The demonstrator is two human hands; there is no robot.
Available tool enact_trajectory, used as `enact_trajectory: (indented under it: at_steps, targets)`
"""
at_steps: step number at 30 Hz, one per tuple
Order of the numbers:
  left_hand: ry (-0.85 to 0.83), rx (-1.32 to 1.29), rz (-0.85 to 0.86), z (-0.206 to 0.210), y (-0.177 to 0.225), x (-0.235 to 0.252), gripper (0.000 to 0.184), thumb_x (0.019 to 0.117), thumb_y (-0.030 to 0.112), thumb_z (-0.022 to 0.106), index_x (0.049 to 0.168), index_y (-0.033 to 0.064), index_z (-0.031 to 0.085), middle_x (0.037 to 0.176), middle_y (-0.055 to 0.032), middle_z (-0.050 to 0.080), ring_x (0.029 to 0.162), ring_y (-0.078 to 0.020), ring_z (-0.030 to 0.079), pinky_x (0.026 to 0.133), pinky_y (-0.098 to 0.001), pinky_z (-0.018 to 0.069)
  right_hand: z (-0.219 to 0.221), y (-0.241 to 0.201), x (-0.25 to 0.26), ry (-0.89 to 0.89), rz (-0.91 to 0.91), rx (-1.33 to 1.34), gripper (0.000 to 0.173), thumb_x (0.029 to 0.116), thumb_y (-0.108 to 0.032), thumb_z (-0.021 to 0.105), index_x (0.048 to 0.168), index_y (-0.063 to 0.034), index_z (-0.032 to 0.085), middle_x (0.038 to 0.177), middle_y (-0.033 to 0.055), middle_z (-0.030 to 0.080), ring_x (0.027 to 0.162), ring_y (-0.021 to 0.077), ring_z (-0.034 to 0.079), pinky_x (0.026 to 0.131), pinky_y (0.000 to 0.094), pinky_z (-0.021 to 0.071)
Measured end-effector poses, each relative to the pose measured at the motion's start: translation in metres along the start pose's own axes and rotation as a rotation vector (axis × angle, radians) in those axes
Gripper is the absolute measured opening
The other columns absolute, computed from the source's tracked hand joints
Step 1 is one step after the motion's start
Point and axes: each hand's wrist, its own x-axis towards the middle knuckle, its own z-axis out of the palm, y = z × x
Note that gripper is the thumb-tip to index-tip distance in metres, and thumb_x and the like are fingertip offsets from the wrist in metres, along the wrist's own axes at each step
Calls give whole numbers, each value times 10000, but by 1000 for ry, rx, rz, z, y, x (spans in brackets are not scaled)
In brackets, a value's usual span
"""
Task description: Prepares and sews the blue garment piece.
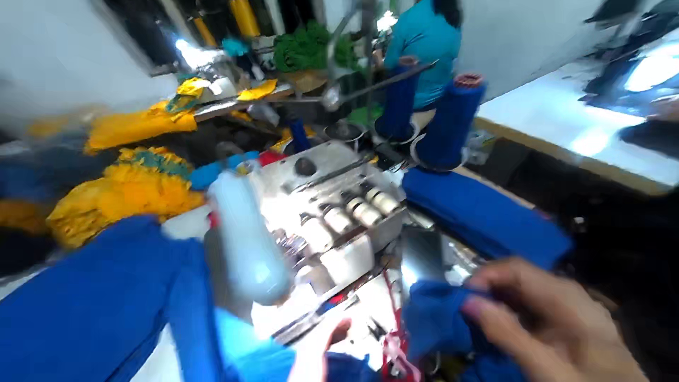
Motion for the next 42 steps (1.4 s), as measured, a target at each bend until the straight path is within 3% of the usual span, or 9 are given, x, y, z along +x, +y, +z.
enact_trajectory:
  at_steps: [2, 5, 15, 19, 23, 26, 28, 33, 42]
  targets:
    - [-24, -404, -277, 21, -1, -4, 677, 932, 341, 725, 1346, -145, 502, 1231, -88, 697, 1129, -78, 664, 1006, -292, 540, 39, -22, -20, -56, 48, 282, 179, 1029, -245, 629, 1072, -72, 616, 957, -6, 709, 856, -28, 654, 736, 150, 553]
    - [209, -670, -464, 13, -9, -21, 117, 911, 40, 706, 1018, 68, 744, 887, 36, 759, 800, -28, 704, 752, -239, 593, 78, -30, -46, -68, 219, 567, 122, 955, -147, 714, 1017, -185, 616, 1017, -85, 721, 979, 19, 691, 868, 242, 594]
    - [35, -245, 50, -82, -12, -32, 243, 1073, 252, 515, 1048, 103, 705, 985, 50, 709, 977, 19, 639, 887, -170, 516, 96, -53, -43, -353, 182, 924, 72, 1003, -229, 652, 1074, -219, 650, 1169, -94, 706, 1107, 33, 650, 945, 260, 537]
    - [-39, -140, -26, -98, -15, -30, 286, 1091, 344, 461, 1125, 103, 611, 1131, -11, 701, 1115, -71, 647, 983, -265, 526, 113, -43, -37, -325, 388, 731, 168, 972, -114, 659, 988, -224, 533, 876, -175, 606, 718, -85, 571, 619, 127, 493]
    - [-193, -185, -5, -92, -19, -26, 757, 929, 606, 638, 1351, -5, 492, 1315, -71, 638, 1280, -106, 569, 1119, -332, 459, 126, -66, -20, -423, 243, 668, 117, 985, -110, 661, 1028, -72, 558, 887, -71, 638, 757, -72, 586, 673, 126, 504]
    - [-335, -325, -66, -90, -14, -27, 463, 892, 267, 785, 1171, -49, 591, 927, -5, 670, 891, 20, 611, 821, -162, 505, 125, -85, -4, -439, 65, 631, 156, 993, -93, 659, 1028, 48, 605, 872, 68, 682, 788, -3, 633, 755, 169, 542]
    - [-363, -326, -31, -103, -13, -23, 196, 930, 167, 731, 944, -18, 670, 773, 4, 645, 704, 51, 547, 645, -103, 440, 117, -86, 2, -422, 101, 656, 182, 962, -96, 700, 1081, -5, 596, 917, -9, 716, 799, -41, 649, 731, 151, 548]
    - [-215, 82, -51, -141, -8, 14, 184, 1038, 251, 580, 992, 88, 651, 993, 30, 674, 940, 2, 637, 823, -179, 543, 134, -46, 10, -295, 387, 607, 285, 826, -93, 809, 1062, -123, 652, 859, -136, 697, 744, -37, 655, 655, 157, 566]
    - [-88, -38, -358, -139, -45, 50, 57, 995, 76, 599, 965, 92, 554, 699, 30, 548, 639, -19, 541, 623, -170, 459, 163, -3, 0, -206, 709, 716, 108, 871, -33, 727, 970, -69, 703, 788, -30, 708, 686, 55, 680, 628, 232, 588]
